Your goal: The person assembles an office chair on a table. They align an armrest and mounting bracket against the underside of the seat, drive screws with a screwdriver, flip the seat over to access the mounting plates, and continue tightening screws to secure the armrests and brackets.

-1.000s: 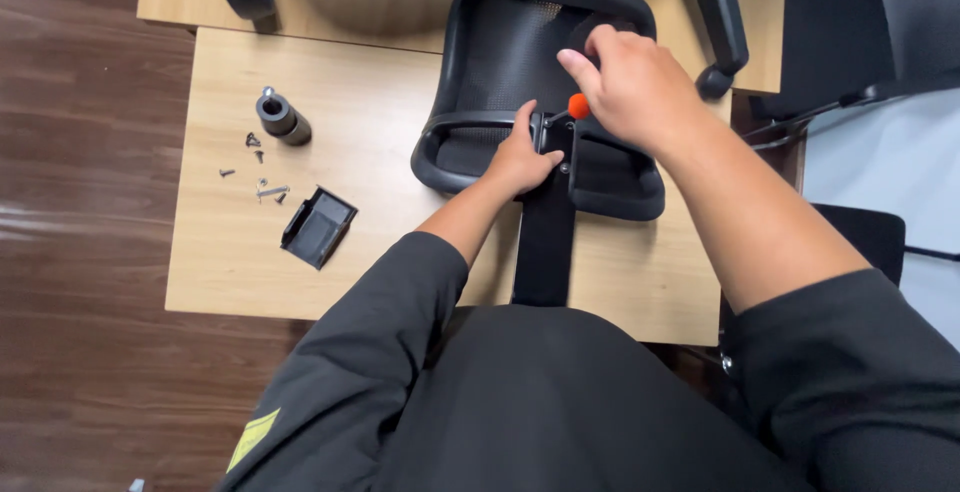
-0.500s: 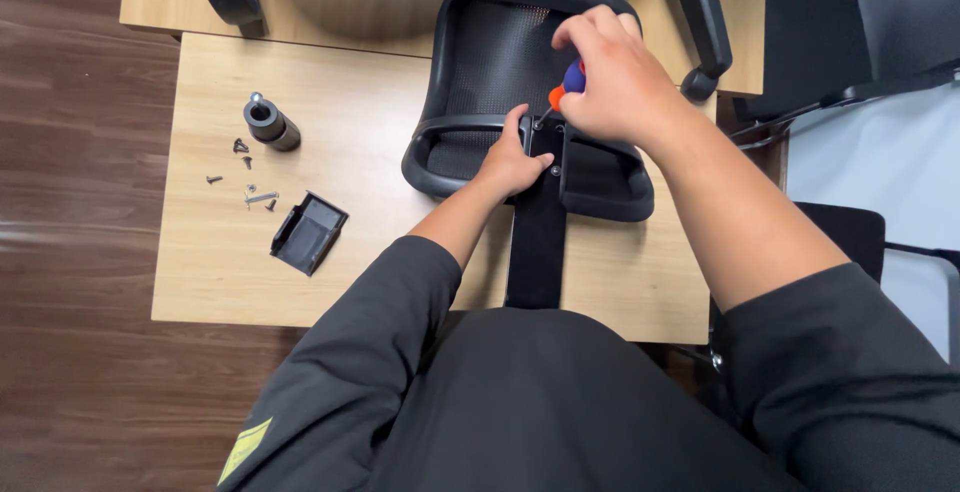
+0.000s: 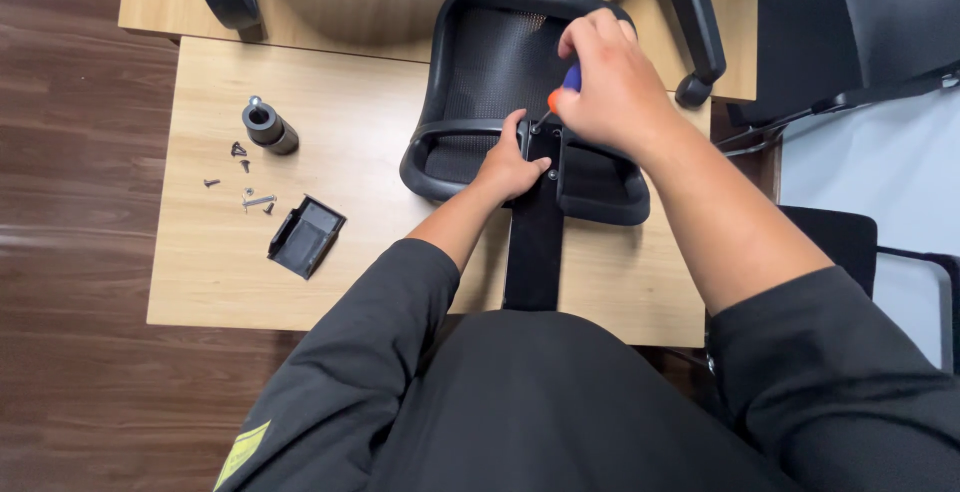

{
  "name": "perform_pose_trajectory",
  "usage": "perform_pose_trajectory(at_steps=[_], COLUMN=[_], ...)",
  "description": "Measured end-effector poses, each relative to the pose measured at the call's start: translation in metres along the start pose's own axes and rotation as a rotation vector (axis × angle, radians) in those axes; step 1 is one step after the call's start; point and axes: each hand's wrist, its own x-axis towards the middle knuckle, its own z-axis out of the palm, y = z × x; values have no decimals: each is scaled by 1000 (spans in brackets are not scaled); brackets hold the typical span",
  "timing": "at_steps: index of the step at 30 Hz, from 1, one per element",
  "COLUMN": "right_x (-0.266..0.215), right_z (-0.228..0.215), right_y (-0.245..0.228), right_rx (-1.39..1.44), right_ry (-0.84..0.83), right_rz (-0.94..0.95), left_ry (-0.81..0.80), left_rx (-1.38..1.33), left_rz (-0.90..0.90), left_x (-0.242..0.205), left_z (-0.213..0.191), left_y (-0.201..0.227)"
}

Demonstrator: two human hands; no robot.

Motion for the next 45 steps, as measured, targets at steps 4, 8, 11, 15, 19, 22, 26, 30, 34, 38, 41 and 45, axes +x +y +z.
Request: perform_pose_trajectory(at_steps=[4, 8, 11, 15, 19, 22, 26, 30, 34, 38, 41, 45], right_x=[1, 2, 1, 1, 0, 3, -1, -1, 3, 2, 4, 0], right_z=[-8, -9, -4, 5, -13, -14, -8, -4, -3, -6, -8, -10], right_y=[-10, -6, -4, 5, -14, -17, -10, -8, -8, -5, -8, -9], right_rx=[23, 0, 18, -85, -86, 91, -75, -4, -159, 41, 23, 76], right_ry=[28, 12, 52, -13, 147, -40, -65, 81, -86, 18, -44, 132], right_rz=[-113, -52, -102, 106, -256, 60, 75, -175, 236, -11, 91, -209], left_ry=[7, 14, 10, 2, 4, 2, 2, 16, 12, 0, -3, 11], left_rx=[-9, 4, 15, 4, -5, -1, -11, -16, -12, -12, -10, -18], left_rz=[-1, 13, 3, -5, -3, 7, 16, 31, 20, 0, 6, 34], left_x=[-1, 1, 0, -3, -2, -1, 1, -2, -4, -6, -2, 0], left_z=[1, 0, 1, -1, -1, 1, 2, 1, -1, -2, 0, 2], left_y=[-4, 0, -3, 2, 0, -1, -3, -3, 1, 2, -1, -3])
